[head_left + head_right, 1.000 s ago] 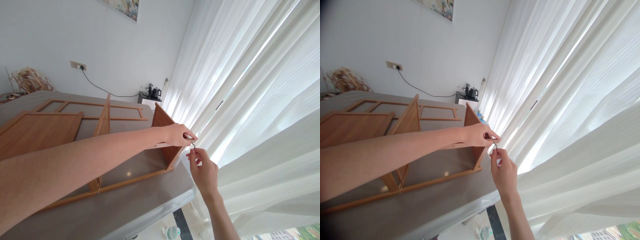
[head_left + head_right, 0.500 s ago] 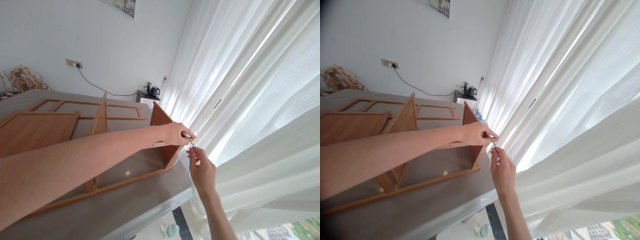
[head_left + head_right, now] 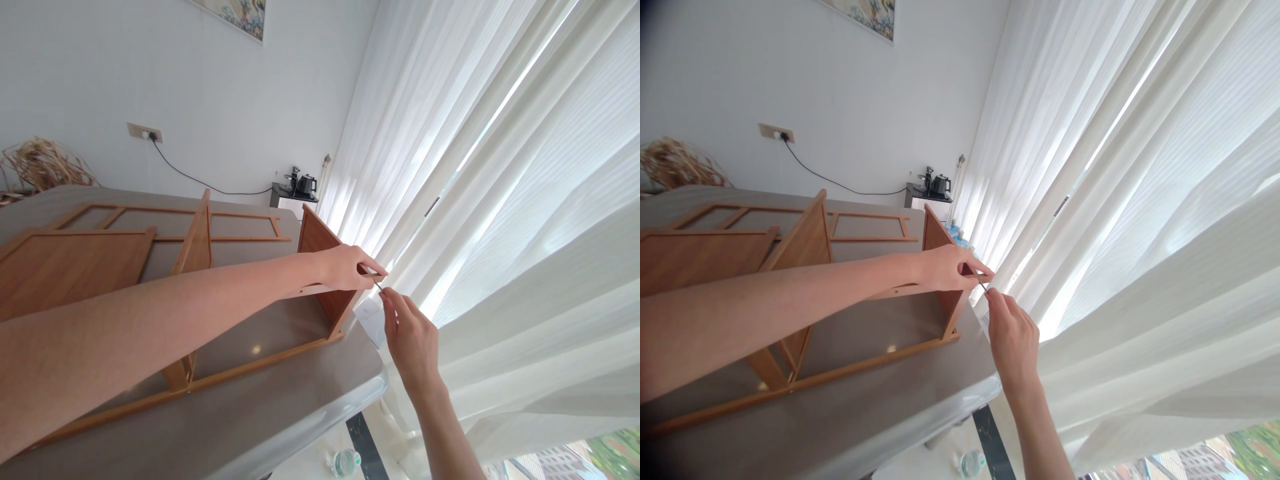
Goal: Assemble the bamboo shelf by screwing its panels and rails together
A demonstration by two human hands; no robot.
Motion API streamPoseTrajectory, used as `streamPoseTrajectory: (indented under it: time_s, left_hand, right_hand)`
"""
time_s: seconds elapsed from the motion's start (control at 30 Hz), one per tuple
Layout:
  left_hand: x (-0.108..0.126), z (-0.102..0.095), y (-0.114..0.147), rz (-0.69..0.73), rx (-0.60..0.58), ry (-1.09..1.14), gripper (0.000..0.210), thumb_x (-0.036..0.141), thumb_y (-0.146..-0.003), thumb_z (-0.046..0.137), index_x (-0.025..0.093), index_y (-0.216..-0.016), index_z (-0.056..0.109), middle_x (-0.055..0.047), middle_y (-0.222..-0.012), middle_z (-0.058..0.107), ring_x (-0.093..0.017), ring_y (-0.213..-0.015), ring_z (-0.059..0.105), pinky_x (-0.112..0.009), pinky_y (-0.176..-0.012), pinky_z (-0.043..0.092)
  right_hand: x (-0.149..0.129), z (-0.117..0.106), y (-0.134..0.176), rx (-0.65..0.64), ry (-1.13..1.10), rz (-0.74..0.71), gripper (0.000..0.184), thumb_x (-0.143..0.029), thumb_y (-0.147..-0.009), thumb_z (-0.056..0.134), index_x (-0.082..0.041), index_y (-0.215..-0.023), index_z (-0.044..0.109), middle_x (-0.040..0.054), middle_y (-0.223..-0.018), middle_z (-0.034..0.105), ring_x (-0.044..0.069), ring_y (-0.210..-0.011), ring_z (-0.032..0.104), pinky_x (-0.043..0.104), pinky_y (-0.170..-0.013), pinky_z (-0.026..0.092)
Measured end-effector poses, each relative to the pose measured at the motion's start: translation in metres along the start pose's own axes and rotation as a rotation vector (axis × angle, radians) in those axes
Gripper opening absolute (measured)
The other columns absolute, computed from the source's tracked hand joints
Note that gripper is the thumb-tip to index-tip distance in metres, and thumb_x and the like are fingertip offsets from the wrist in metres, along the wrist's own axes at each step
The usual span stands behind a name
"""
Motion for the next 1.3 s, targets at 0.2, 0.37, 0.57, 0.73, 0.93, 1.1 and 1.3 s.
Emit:
streamPoseTrajectory:
  time_s: [0.2,0.37,0.57,0.73,0.93,1.1,1.3]
  left_hand:
    - [0.000,-0.001,0.001,0.000,0.000,0.005,0.045,0.037,-0.086,0.058,0.032,-0.129,0.067,0.001,-0.116,0.071,-0.015,-0.094,0.064,-0.021,-0.079,0.045]
    - [0.002,-0.002,0.000,0.013,0.011,-0.001,0.044,0.035,-0.084,0.058,0.030,-0.127,0.069,0.001,-0.109,0.073,-0.014,-0.089,0.065,-0.022,-0.076,0.044]
    - [0.003,-0.001,0.002,-0.021,-0.011,0.001,0.048,0.033,-0.082,0.060,0.030,-0.130,0.067,0.000,-0.112,0.072,-0.015,-0.092,0.064,-0.022,-0.075,0.045]
    - [0.003,-0.003,0.001,-0.028,0.003,-0.021,0.047,0.034,-0.083,0.059,0.032,-0.128,0.068,0.001,-0.107,0.072,-0.014,-0.089,0.063,-0.022,-0.076,0.044]
    - [0.003,-0.002,0.001,-0.018,0.012,-0.010,0.046,0.035,-0.082,0.059,0.032,-0.127,0.069,0.001,-0.115,0.071,-0.014,-0.095,0.063,-0.021,-0.080,0.045]
    - [0.005,-0.002,0.003,-0.023,-0.007,-0.008,0.047,0.034,-0.083,0.057,0.030,-0.129,0.067,0.001,-0.116,0.070,-0.015,-0.096,0.063,-0.021,-0.076,0.045]
    - [0.003,-0.001,0.002,-0.015,-0.009,-0.006,0.048,0.034,-0.083,0.058,0.031,-0.130,0.066,0.001,-0.114,0.072,-0.014,-0.093,0.064,-0.022,-0.077,0.045]
  right_hand:
    - [0.003,-0.001,-0.002,-0.043,-0.058,0.043,0.024,-0.031,-0.103,0.043,-0.024,-0.104,0.066,0.0001,-0.077,0.070,0.010,-0.053,0.054,0.024,-0.051,0.033]
    - [0.010,0.022,0.002,-0.237,-0.509,0.319,0.026,-0.046,-0.102,0.044,-0.026,-0.099,0.060,-0.0020,-0.085,0.074,0.011,-0.064,0.068,0.019,-0.055,0.049]
    - [0.009,0.017,0.006,-0.145,-0.439,0.334,0.028,-0.048,-0.101,0.043,-0.025,-0.099,0.058,-0.0003,-0.085,0.074,0.012,-0.066,0.069,0.020,-0.055,0.049]
    - [0.009,0.014,0.009,-0.079,-0.387,0.299,0.025,-0.044,-0.102,0.044,-0.024,-0.101,0.059,-0.0008,-0.086,0.074,0.011,-0.065,0.069,0.019,-0.056,0.047]
    - [0.006,0.010,0.006,-0.061,-0.301,0.243,0.024,-0.041,-0.102,0.045,-0.024,-0.100,0.062,-0.0025,-0.081,0.073,0.010,-0.064,0.067,0.018,-0.054,0.043]
    - [0.007,0.007,0.004,-0.034,-0.231,0.192,0.025,-0.040,-0.103,0.045,-0.023,-0.100,0.064,-0.0018,-0.078,0.073,0.011,-0.064,0.067,0.020,-0.053,0.039]
    - [0.007,0.010,0.005,-0.041,-0.124,0.089,0.023,-0.033,-0.104,0.045,-0.022,-0.108,0.064,-0.0003,-0.087,0.073,0.010,-0.064,0.065,0.021,-0.054,0.035]
Point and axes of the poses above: each hand's wrist, its own y-axis away from the middle knuckle, its own z-axis out of the palm, x = y × z, the point moved 10 cm from there along -y, towards the middle knuckle
